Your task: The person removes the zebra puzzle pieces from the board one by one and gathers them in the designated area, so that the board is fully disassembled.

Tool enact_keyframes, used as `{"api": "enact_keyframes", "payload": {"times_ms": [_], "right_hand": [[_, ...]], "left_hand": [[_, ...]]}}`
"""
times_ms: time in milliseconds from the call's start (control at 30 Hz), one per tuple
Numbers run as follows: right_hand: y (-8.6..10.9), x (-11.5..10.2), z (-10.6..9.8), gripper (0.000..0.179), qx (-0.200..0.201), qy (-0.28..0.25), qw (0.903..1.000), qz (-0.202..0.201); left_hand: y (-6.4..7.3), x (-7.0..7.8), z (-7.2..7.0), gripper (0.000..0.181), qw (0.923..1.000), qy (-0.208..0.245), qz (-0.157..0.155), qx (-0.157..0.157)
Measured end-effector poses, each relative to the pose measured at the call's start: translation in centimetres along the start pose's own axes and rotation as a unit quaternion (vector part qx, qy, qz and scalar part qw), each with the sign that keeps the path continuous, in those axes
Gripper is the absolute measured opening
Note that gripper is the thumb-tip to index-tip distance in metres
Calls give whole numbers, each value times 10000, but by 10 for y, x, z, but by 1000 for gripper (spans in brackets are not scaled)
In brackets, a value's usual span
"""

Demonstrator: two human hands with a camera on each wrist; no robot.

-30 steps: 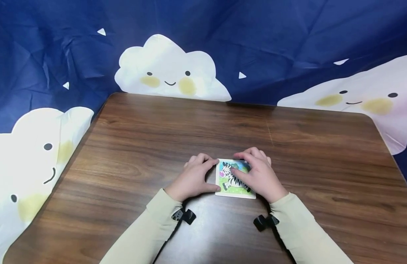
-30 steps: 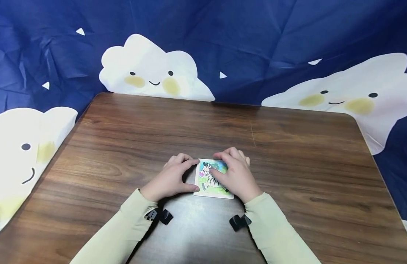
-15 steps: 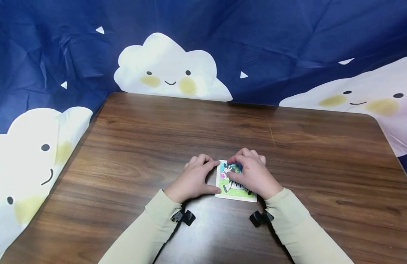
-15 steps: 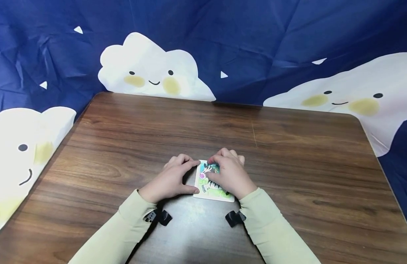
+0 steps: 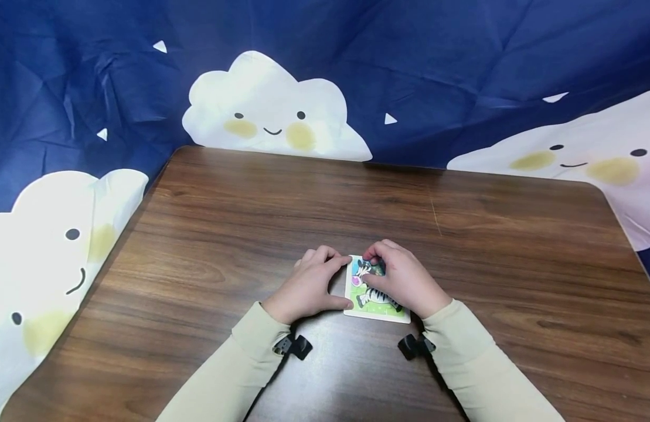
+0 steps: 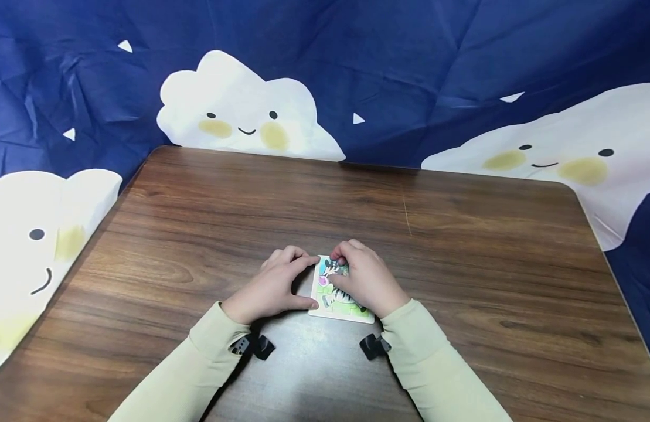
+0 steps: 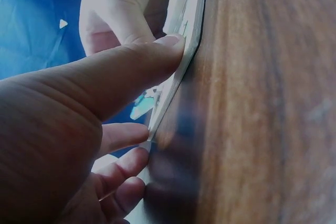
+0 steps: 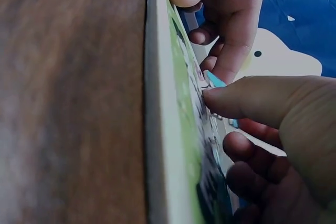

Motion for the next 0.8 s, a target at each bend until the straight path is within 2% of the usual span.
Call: {"api": "enact_keyframes", "payload": {"times_ms": [367, 533, 667, 800], "right_hand": [[5, 2, -1, 26, 32, -244, 9997, 67], [6, 5, 3, 26, 82, -29, 9999, 130], [8, 8, 11, 25, 124, 112, 9997, 204], [9, 16, 20, 25, 326, -90, 9988, 358]], "left_hand": [[-2, 2, 3, 83, 9999, 1, 85, -81], [-2, 1, 5, 82, 9998, -13, 144, -101], [3, -5, 12, 82, 9999, 49, 140, -67], [7, -16, 23, 83, 9999, 74, 152, 25]]}}
Point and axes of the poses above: each hand's wrist, its own y-axis away from the middle knuckle, its own z-axis out of the palm, x = y × z, the point moved 9 cm from there along -y, towards the middle knuckle, and after that the axes turned 4 degrees about x, right-handed, at the moved point
